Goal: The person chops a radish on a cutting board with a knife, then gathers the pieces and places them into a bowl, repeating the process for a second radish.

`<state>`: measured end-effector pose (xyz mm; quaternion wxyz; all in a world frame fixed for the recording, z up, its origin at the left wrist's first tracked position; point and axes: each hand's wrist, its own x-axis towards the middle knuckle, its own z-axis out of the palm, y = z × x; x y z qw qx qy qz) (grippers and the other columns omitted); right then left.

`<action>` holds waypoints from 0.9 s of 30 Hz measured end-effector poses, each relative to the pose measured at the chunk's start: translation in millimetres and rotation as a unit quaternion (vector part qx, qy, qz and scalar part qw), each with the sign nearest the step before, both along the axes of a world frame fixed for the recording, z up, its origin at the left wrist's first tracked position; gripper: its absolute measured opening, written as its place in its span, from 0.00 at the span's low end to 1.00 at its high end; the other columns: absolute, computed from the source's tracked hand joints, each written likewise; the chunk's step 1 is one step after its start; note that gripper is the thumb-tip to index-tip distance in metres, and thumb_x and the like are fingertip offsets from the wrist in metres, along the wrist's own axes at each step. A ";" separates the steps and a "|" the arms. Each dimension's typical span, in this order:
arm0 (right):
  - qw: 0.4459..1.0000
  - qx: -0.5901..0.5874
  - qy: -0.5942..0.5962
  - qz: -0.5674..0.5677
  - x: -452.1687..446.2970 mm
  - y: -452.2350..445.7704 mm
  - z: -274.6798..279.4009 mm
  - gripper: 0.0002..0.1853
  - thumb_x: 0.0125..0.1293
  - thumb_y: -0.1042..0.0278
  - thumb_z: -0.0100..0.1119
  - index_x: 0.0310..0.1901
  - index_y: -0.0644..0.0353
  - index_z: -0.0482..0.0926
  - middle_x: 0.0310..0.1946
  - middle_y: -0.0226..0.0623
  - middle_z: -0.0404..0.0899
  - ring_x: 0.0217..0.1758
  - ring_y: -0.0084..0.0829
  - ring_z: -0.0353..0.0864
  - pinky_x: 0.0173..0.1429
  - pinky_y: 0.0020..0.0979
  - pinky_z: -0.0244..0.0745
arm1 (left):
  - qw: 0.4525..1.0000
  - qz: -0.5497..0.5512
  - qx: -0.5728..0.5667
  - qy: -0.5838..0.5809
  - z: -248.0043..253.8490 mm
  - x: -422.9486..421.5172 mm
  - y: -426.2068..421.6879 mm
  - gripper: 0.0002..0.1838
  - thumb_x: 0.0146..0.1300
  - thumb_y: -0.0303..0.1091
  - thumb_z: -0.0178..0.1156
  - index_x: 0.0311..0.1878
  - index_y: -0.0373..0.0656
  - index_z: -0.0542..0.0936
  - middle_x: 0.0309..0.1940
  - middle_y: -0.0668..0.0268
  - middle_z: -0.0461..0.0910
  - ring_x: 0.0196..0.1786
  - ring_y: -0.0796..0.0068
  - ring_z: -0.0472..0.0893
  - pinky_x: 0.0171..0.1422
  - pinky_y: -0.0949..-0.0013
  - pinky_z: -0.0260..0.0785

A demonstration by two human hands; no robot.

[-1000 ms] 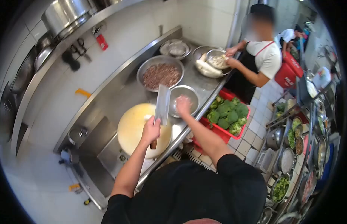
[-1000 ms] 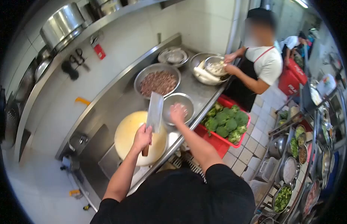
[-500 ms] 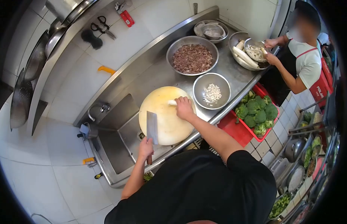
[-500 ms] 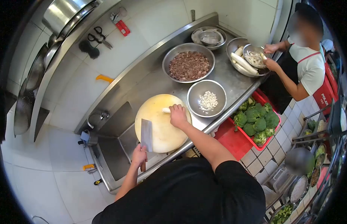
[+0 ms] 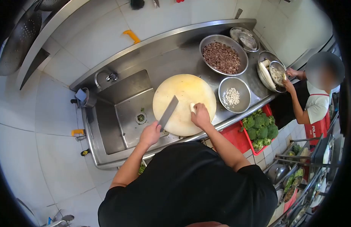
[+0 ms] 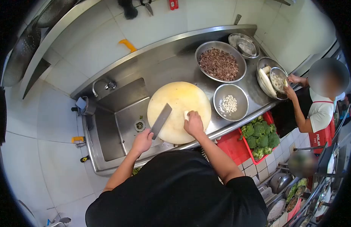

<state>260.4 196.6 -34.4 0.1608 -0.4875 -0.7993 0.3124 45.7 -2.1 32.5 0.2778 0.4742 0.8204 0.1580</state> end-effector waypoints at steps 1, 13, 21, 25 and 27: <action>1.000 -0.004 0.010 0.025 0.0 0.7 1.4 0.16 0.60 0.71 0.66 0.49 0.65 0.83 0.54 0.53 0.81 0.59 0.53 0.81 0.65 0.46 0.77 | 1.000 -0.009 -0.025 0.005 11.6 4.1 5.1 0.14 0.78 0.41 0.52 0.52 0.39 0.77 0.37 0.39 0.85 0.44 0.33 0.84 0.53 0.37 0.75; 0.992 0.003 0.022 0.126 12.4 -19.1 12.5 0.15 0.59 0.77 0.68 0.49 0.61 0.86 0.49 0.46 0.86 0.57 0.51 0.81 0.64 0.44 0.77 | 1.000 -0.028 -0.005 -0.007 63.2 4.6 31.9 0.14 0.79 0.40 0.50 0.54 0.39 0.73 0.35 0.38 0.84 0.44 0.32 0.84 0.52 0.34 0.74; 0.994 0.012 -0.011 0.112 16.0 -24.6 15.3 0.15 0.60 0.76 0.69 0.50 0.61 0.85 0.50 0.48 0.84 0.58 0.51 0.80 0.65 0.45 0.77 | 0.989 -0.086 -0.122 -0.012 18.7 15.9 16.9 0.16 0.78 0.41 0.51 0.58 0.40 0.74 0.45 0.39 0.85 0.52 0.36 0.85 0.58 0.39 0.76; 0.990 0.021 -0.067 0.120 27.6 -23.7 18.1 0.20 0.60 0.73 0.70 0.55 0.60 0.83 0.52 0.48 0.84 0.59 0.52 0.80 0.66 0.46 0.76 | 0.997 -0.059 -0.050 -0.024 -23.5 -28.0 -1.8 0.18 0.77 0.42 0.52 0.60 0.39 0.74 0.45 0.37 0.84 0.49 0.33 0.84 0.55 0.38 0.75; 0.991 0.007 -0.089 0.104 35.5 -23.5 20.7 0.22 0.60 0.72 0.70 0.57 0.60 0.81 0.52 0.48 0.84 0.60 0.52 0.80 0.67 0.46 0.76 | 0.999 0.039 -0.002 0.027 -48.0 -71.0 -21.5 0.18 0.77 0.41 0.52 0.61 0.39 0.74 0.42 0.38 0.85 0.45 0.36 0.85 0.50 0.41 0.77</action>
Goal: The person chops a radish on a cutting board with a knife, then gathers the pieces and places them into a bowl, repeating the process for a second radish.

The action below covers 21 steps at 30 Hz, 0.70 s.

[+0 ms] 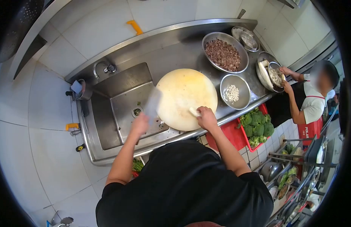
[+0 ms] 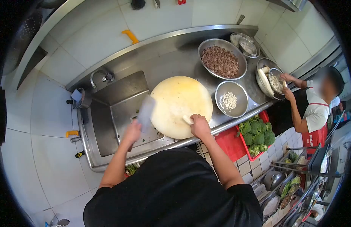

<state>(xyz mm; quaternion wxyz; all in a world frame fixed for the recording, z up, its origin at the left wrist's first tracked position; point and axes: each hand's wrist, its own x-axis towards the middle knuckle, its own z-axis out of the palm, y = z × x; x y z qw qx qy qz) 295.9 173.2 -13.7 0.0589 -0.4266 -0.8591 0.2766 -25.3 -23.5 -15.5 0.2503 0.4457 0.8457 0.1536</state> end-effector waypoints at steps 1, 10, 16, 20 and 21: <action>1.000 -0.004 -0.009 -0.004 3.9 1.8 1.3 0.22 0.60 0.71 0.70 0.57 0.60 0.81 0.52 0.48 0.84 0.60 0.52 0.80 0.67 0.46 0.76 | 0.994 0.096 0.020 0.045 -10.6 -20.6 -9.2 0.18 0.78 0.41 0.51 0.61 0.39 0.75 0.40 0.39 0.85 0.39 0.39 0.86 0.44 0.43 0.79; 0.994 -0.013 -0.100 0.044 3.6 15.0 -3.0 0.23 0.59 0.72 0.66 0.58 0.61 0.81 0.55 0.52 0.82 0.61 0.52 0.80 0.68 0.46 0.76 | 0.947 0.263 0.178 0.045 66.9 -13.9 -37.0 0.15 0.81 0.43 0.53 0.56 0.40 0.76 0.39 0.43 0.85 0.44 0.35 0.85 0.47 0.42 0.74; 0.994 -0.024 0.034 0.103 -24.3 31.8 10.1 0.25 0.58 0.72 0.68 0.60 0.65 0.80 0.54 0.55 0.81 0.60 0.52 0.80 0.68 0.45 0.75 | 0.996 0.013 -0.044 -0.078 33.7 47.9 -8.7 0.15 0.79 0.41 0.52 0.57 0.39 0.75 0.46 0.40 0.85 0.51 0.33 0.83 0.55 0.40 0.75; 0.938 -0.253 0.236 0.021 -46.4 39.3 48.2 0.32 0.62 0.71 0.72 0.67 0.67 0.73 0.54 0.48 0.81 0.56 0.44 0.83 0.64 0.38 0.78 | 0.993 0.009 -0.074 -0.091 47.0 56.0 4.3 0.16 0.77 0.40 0.52 0.57 0.37 0.75 0.46 0.38 0.85 0.51 0.34 0.84 0.58 0.39 0.74; 0.899 -0.336 0.282 -0.011 -49.1 39.8 44.9 0.34 0.63 0.70 0.72 0.70 0.67 0.71 0.53 0.46 0.81 0.56 0.42 0.84 0.62 0.37 0.79 | 0.992 0.008 -0.080 -0.099 49.0 53.1 5.8 0.17 0.77 0.40 0.52 0.57 0.36 0.74 0.46 0.37 0.85 0.52 0.34 0.84 0.59 0.38 0.74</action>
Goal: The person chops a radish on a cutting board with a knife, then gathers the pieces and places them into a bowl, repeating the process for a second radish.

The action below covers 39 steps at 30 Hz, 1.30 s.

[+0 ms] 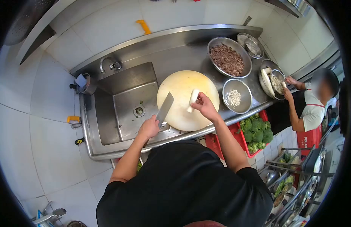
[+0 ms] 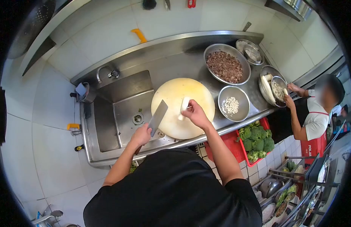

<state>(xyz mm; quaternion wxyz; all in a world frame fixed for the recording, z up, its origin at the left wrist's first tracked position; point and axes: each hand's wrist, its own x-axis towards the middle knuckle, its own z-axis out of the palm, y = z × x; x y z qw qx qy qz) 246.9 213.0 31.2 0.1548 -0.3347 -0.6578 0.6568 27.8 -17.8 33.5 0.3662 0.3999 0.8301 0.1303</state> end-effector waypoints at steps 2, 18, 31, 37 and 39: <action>0.997 -0.039 0.012 -0.062 -1.8 -8.1 -8.7 0.36 0.65 0.69 0.72 0.72 0.66 0.67 0.53 0.44 0.81 0.54 0.37 0.84 0.58 0.35 0.80 | 0.999 -0.023 0.026 0.030 -10.4 -3.5 0.7 0.17 0.77 0.40 0.52 0.57 0.37 0.75 0.45 0.37 0.85 0.51 0.34 0.84 0.59 0.38 0.74; 0.880 0.459 -0.125 0.008 29.9 -25.1 -69.8 0.20 0.58 0.67 0.76 0.52 0.53 0.85 0.64 0.45 0.73 0.67 0.50 0.74 0.72 0.44 0.74 | 0.993 -0.120 -0.010 0.010 25.2 49.5 22.5 0.15 0.78 0.41 0.51 0.56 0.39 0.75 0.47 0.39 0.85 0.53 0.36 0.84 0.60 0.39 0.74; 0.871 0.491 -0.024 0.007 19.2 -49.6 -76.5 0.15 0.59 0.68 0.73 0.47 0.57 0.82 0.54 0.42 0.78 0.60 0.48 0.76 0.68 0.43 0.73 | 0.992 -0.117 0.016 0.040 28.2 30.9 12.2 0.14 0.77 0.40 0.53 0.55 0.40 0.74 0.41 0.37 0.84 0.48 0.32 0.83 0.55 0.36 0.73; 0.869 0.495 -0.016 -0.006 18.5 -44.7 -78.0 0.11 0.62 0.72 0.68 0.47 0.57 0.83 0.50 0.39 0.80 0.58 0.45 0.77 0.66 0.42 0.74 | 0.993 -0.111 0.004 0.041 10.9 52.5 22.1 0.13 0.78 0.40 0.51 0.55 0.40 0.73 0.38 0.37 0.84 0.46 0.32 0.84 0.54 0.35 0.74; 0.867 0.498 -0.012 -0.013 17.2 -43.5 -77.2 0.10 0.63 0.72 0.68 0.46 0.57 0.83 0.50 0.38 0.81 0.57 0.44 0.77 0.65 0.42 0.75 | 0.993 -0.110 0.005 0.046 13.8 56.7 27.7 0.13 0.79 0.39 0.51 0.55 0.41 0.73 0.37 0.37 0.84 0.45 0.31 0.84 0.54 0.35 0.74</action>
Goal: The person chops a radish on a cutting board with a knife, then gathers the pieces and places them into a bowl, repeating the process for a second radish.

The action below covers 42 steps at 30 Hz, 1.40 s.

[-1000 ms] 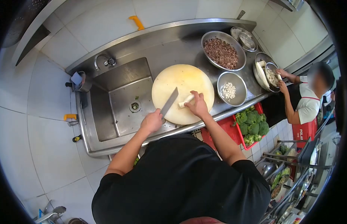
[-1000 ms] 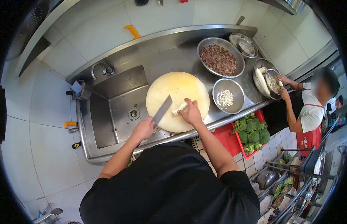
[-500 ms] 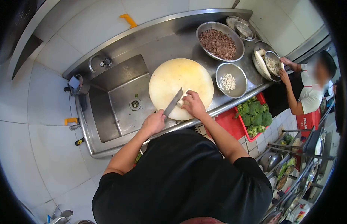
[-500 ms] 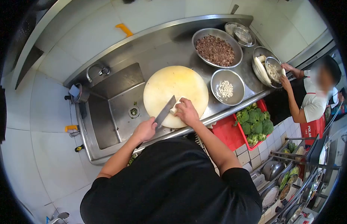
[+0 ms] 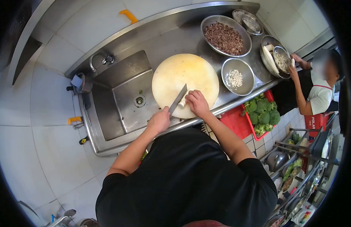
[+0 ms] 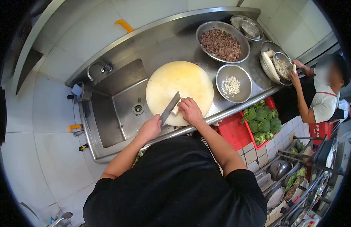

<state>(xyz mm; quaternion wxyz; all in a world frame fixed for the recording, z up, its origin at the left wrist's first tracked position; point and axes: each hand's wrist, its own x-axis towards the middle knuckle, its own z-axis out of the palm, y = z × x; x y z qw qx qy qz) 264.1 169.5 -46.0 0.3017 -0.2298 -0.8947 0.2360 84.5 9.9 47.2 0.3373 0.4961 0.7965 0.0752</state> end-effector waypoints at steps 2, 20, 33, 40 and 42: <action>1.000 -0.001 0.005 -0.009 0.4 -1.6 0.3 0.10 0.63 0.72 0.68 0.45 0.56 0.84 0.50 0.36 0.81 0.57 0.43 0.78 0.64 0.41 0.75 | 1.000 0.006 0.004 0.010 11.3 6.3 4.5 0.13 0.79 0.39 0.51 0.55 0.40 0.73 0.37 0.37 0.84 0.45 0.31 0.84 0.54 0.35 0.74; 1.000 0.008 -0.008 -0.014 -3.1 5.8 -5.2 0.11 0.59 0.74 0.67 0.44 0.54 0.86 0.50 0.32 0.81 0.58 0.43 0.77 0.62 0.39 0.77 | 0.995 -0.054 -0.076 0.033 47.2 6.5 26.5 0.12 0.79 0.37 0.51 0.55 0.38 0.71 0.36 0.36 0.84 0.43 0.32 0.84 0.51 0.35 0.73; 1.000 -0.020 0.005 -0.008 -2.5 1.5 -10.0 0.09 0.59 0.69 0.70 0.43 0.49 0.88 0.47 0.30 0.83 0.51 0.36 0.82 0.60 0.38 0.78 | 0.994 -0.064 -0.078 0.037 6.1 17.8 38.3 0.13 0.73 0.30 0.51 0.56 0.35 0.68 0.36 0.36 0.84 0.43 0.33 0.86 0.50 0.35 0.76; 1.000 0.003 0.005 -0.005 -0.9 4.7 -7.5 0.10 0.59 0.71 0.70 0.43 0.51 0.87 0.47 0.30 0.84 0.54 0.37 0.81 0.62 0.40 0.76 | 0.994 -0.066 -0.077 0.034 9.5 6.7 14.0 0.14 0.78 0.36 0.52 0.55 0.36 0.67 0.35 0.37 0.84 0.40 0.31 0.85 0.47 0.35 0.75; 1.000 0.001 0.029 -0.002 -2.1 4.4 -9.6 0.10 0.58 0.73 0.69 0.43 0.54 0.87 0.47 0.31 0.84 0.54 0.38 0.81 0.61 0.39 0.77 | 0.996 -0.034 -0.076 0.028 -0.2 12.0 3.1 0.14 0.77 0.36 0.52 0.55 0.36 0.67 0.36 0.36 0.84 0.41 0.31 0.85 0.48 0.35 0.75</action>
